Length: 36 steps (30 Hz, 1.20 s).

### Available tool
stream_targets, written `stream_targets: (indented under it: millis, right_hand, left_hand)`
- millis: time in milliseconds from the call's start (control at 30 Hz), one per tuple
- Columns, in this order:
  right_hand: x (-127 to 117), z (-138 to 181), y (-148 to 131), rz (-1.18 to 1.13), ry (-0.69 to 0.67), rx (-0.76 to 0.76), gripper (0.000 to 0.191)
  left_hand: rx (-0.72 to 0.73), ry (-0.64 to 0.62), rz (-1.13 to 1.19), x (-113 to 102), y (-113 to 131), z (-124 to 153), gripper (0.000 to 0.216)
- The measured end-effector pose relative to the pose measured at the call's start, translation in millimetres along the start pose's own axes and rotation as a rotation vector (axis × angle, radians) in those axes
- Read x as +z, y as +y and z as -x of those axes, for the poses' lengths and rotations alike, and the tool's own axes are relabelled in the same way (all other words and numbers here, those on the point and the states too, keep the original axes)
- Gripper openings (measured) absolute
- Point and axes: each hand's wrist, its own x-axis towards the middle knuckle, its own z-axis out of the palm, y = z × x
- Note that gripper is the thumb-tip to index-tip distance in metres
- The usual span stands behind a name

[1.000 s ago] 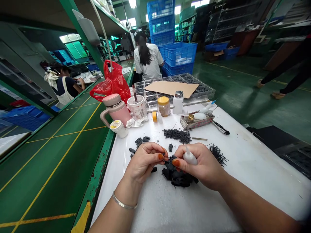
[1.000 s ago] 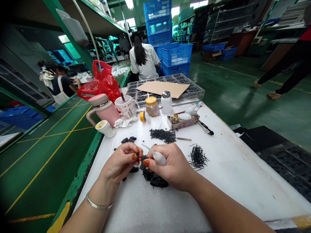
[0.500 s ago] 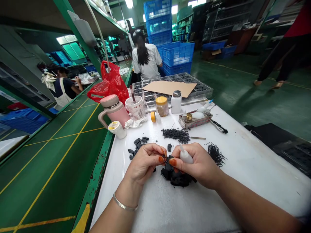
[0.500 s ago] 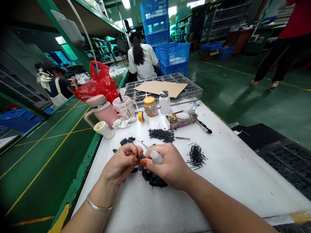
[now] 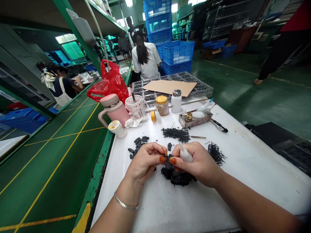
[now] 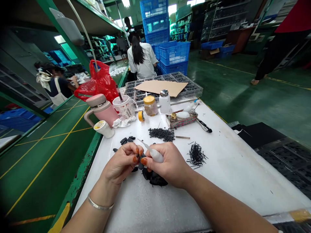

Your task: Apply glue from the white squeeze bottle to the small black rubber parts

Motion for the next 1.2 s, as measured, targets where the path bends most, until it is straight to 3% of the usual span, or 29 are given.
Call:
stream_targets:
  millis: [367,567,733,1033,1200]
  right_hand:
    - [0.3,-0.9,-1.5,-0.027,0.001,0.046,0.025]
    - [-2.2,-4.7,2.8,-0.255,-0.074,0.14,0.025]
    - [-6.7,-8.8,9.6,-0.425,-0.196,0.228,0.025]
    - [-11.9,-8.6,4.3,-0.366,-0.201,0.181,0.026]
    - [-10.8,-6.8,2.5,-0.317,-0.202,0.131,0.027]
  left_hand:
    - [0.057,0.001,-0.055,1.6,1.4,-0.8,0.018]
    - [0.084,0.018,-0.097,3.5,0.7,-1.5,0.019]
    - [0.029,-0.05,-0.12,1.1,-1.4,-1.4,0.017]
    - [-0.058,-0.05,-0.048,-2.0,0.8,0.2,0.015]
    - [-0.068,-0.117,0.041,-3.6,-0.2,0.1,0.019]
